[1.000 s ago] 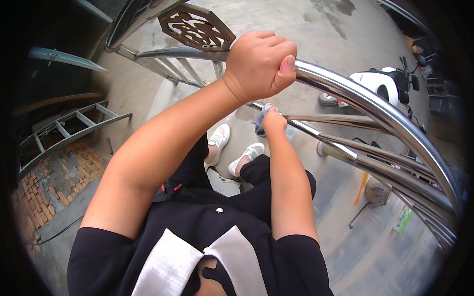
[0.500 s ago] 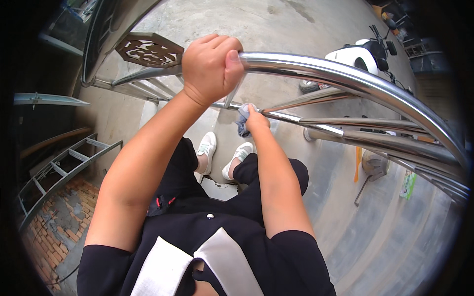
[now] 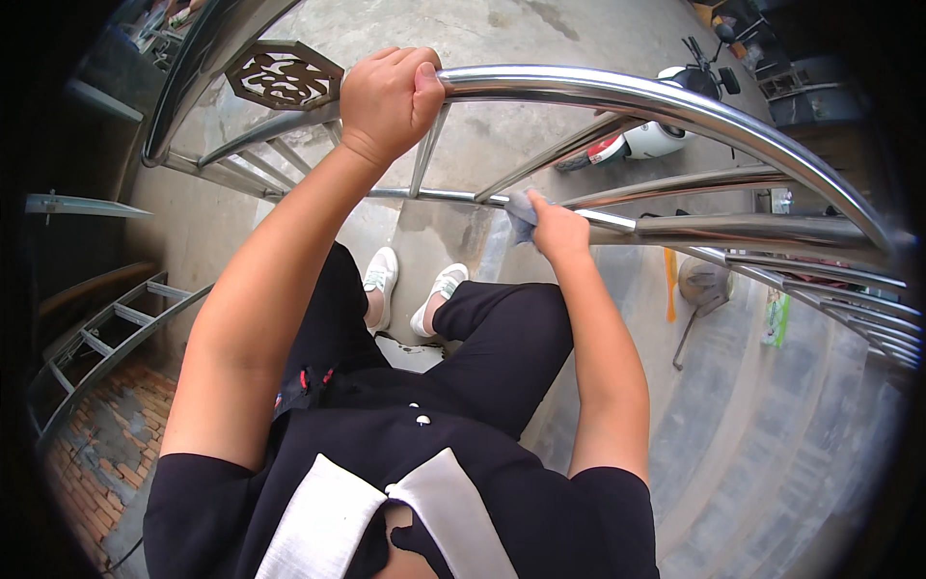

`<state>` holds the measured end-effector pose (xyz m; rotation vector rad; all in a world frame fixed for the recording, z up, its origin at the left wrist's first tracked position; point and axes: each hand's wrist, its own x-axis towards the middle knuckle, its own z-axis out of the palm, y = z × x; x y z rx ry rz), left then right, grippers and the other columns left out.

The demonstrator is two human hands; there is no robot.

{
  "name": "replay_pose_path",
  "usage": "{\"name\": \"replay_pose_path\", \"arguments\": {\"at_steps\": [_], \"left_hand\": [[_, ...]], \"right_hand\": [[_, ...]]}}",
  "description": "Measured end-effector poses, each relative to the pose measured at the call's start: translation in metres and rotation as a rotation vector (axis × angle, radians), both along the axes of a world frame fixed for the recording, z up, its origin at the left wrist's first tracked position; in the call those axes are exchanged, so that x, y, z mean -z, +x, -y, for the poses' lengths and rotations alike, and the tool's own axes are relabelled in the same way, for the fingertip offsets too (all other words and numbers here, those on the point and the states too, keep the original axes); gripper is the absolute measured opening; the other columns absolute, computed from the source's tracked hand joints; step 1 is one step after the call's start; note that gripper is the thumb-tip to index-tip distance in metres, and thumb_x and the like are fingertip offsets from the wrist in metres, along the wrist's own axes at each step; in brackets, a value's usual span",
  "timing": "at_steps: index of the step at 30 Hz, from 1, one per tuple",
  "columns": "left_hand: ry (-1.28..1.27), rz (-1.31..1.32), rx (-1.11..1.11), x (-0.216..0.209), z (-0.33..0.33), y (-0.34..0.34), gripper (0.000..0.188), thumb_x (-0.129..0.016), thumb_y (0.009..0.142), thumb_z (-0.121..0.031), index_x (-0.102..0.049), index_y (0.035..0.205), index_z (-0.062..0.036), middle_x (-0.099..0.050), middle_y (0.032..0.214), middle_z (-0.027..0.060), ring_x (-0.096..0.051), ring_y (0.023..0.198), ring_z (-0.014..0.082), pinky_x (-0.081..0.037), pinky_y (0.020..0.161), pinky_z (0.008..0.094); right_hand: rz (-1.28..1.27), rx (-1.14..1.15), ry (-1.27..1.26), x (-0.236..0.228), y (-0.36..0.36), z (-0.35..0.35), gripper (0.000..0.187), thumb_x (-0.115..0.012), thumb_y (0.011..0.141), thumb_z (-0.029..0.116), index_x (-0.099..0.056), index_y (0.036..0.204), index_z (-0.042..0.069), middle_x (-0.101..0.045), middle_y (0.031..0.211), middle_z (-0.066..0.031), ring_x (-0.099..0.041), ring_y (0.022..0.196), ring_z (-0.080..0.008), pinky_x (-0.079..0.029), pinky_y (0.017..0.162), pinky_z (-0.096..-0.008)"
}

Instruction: The person wipes a stainless steel staircase railing with a gray cloth, moving along the handrail and vertical bars. The person holds the railing with one hand and wipes with the other, progressing along the curved handrail and vertical supports.

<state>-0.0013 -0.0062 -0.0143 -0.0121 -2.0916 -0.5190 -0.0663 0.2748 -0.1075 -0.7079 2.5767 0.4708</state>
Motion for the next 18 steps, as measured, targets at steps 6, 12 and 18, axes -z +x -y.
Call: {"name": "replay_pose_path", "arguments": {"at_steps": [6, 12, 18], "left_hand": [[-0.008, 0.026, 0.011, -0.004, -0.001, 0.0, 0.025, -0.042, 0.088, -0.019, -0.056, 0.069, -0.0098, -0.058, 0.064, 0.0071, -0.056, 0.061, 0.0297, -0.045, 0.056, 0.0418], [-0.019, 0.036, 0.008, -0.005, -0.001, 0.0, 0.027, -0.039, 0.09, -0.019, -0.057, 0.071, -0.0095, -0.059, 0.064, 0.0065, -0.057, 0.062, 0.0299, -0.045, 0.056, 0.0408], [-0.058, -0.009, 0.007, 0.002, 0.004, -0.001, 0.028, -0.039, 0.09, -0.018, -0.057, 0.071, -0.0092, -0.059, 0.062, 0.0055, -0.056, 0.058, 0.03, -0.045, 0.055, 0.0402]], "right_hand": [[-0.008, 0.17, -0.142, 0.059, -0.007, -0.02, 0.067, -0.056, 0.084, 0.015, -0.034, 0.148, 0.019, -0.068, 0.11, -0.0161, -0.067, 0.101, -0.0325, -0.052, 0.083, -0.0443], [0.218, 0.303, -0.37, 0.114, -0.011, 0.02, 0.056, -0.053, 0.083, 0.012, -0.044, 0.138, 0.017, -0.064, 0.116, -0.0196, -0.061, 0.111, -0.0342, -0.049, 0.091, -0.0434], [0.384, 0.546, -0.632, 0.12, 0.004, 0.046, 0.064, -0.048, 0.081, 0.009, -0.04, 0.143, 0.018, -0.056, 0.128, -0.0252, -0.052, 0.12, -0.0419, -0.043, 0.099, -0.0434]]}}
